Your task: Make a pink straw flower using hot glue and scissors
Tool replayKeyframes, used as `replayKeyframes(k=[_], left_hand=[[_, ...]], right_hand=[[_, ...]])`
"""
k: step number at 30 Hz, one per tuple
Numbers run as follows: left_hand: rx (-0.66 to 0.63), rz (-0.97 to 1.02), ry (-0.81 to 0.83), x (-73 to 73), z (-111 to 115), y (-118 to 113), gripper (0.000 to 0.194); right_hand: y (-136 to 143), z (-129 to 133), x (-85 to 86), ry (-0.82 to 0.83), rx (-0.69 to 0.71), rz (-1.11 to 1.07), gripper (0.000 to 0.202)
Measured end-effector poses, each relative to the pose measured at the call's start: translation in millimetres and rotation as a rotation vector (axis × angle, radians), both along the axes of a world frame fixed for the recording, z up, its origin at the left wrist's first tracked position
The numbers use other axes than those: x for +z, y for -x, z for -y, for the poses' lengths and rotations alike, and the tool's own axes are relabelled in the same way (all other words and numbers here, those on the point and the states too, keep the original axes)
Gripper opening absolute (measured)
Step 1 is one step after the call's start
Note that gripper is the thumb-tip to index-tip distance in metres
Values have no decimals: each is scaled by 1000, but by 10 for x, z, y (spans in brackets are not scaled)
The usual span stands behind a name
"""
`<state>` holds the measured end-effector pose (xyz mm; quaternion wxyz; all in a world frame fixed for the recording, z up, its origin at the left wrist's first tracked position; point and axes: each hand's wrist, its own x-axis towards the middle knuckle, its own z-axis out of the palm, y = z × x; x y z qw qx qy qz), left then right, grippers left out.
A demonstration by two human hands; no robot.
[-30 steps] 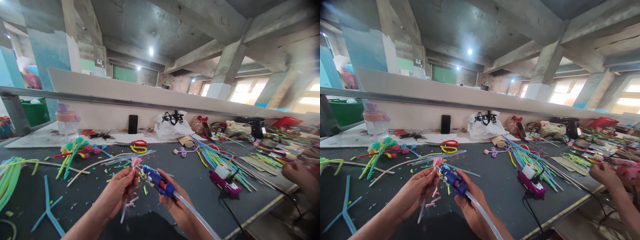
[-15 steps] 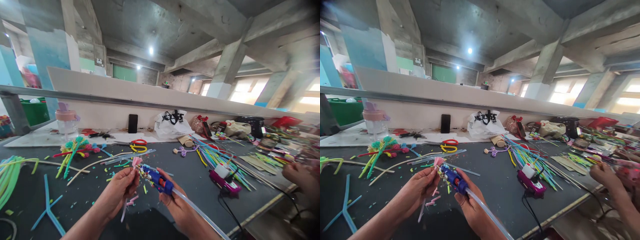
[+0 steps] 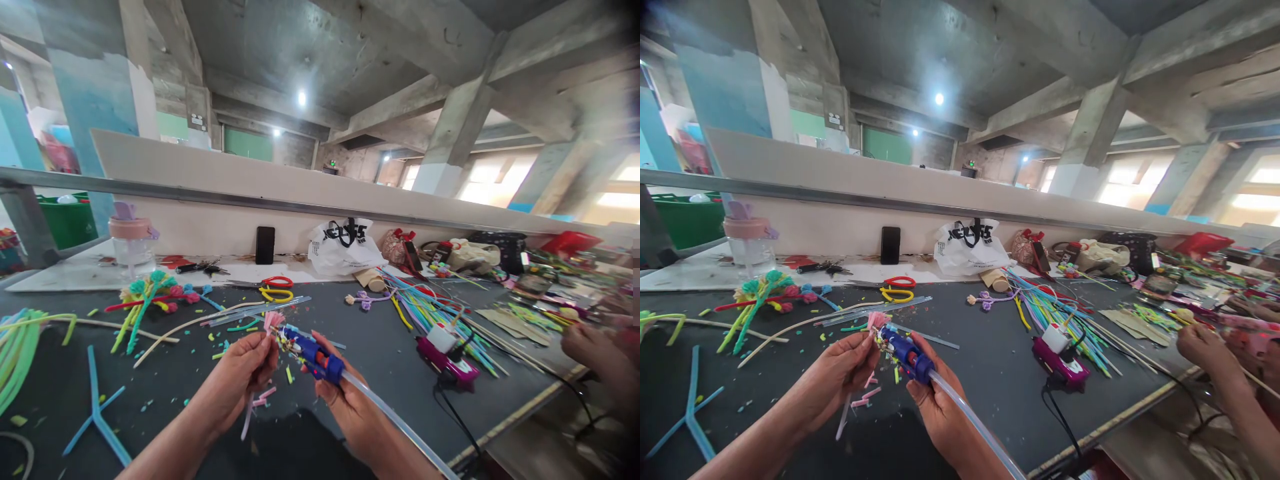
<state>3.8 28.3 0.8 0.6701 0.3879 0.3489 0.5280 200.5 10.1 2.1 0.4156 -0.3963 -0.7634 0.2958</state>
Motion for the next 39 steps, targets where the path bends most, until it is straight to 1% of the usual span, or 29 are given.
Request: replayKeyframes(k=[3,5,8,12,14,17,19,20,23,25,27,31,35,37,39], left_hand=[[1,3,12,-6,-2,5,26],[15,4,20,-16,-9,9,25],[41,11,29,-32,-23,12,23],[32,32,37,-39,-34,10,24],[22,47,29,-42,-37,16,24],[31,74,13,-51,-42,43,23],[48,81,6,-58,-47,68,23],[56,81,5,-62,-49,80,24],[71,73,18,-69,-51,98,24],[86,56,41,-74,-50,96,25],[96,44,55,-81,-51,89,26],[104,42,72,-91,-50,71,29],[97,37,127,-101,-42,59,30],[95,42,133,-112,-36,54,31],[76,48,131,-115,-27,50,29]], right_hand=[[-10,-21,-35,-33,7,18,50],[-19,-28,-48,-26,17,9,50],[-34,-18,-41,23,4,-55,50],[-47,-17,-10,104,16,-152,53],[-65,-60,0,59,-38,-130,52],[-147,-195,-4,-118,-205,24,53],[-237,-308,-16,-209,-277,144,57],[-283,-360,-23,-232,-281,209,60],[-378,-477,-30,-198,-330,418,68],[-387,-521,-26,-132,-366,586,70],[-365,-549,-29,-86,-386,705,70],[-330,-590,-84,-42,-428,768,71],[-360,-595,-124,-16,-478,804,73],[-365,-541,-96,-16,-502,816,76],[-331,-426,-31,-59,-506,826,77]])
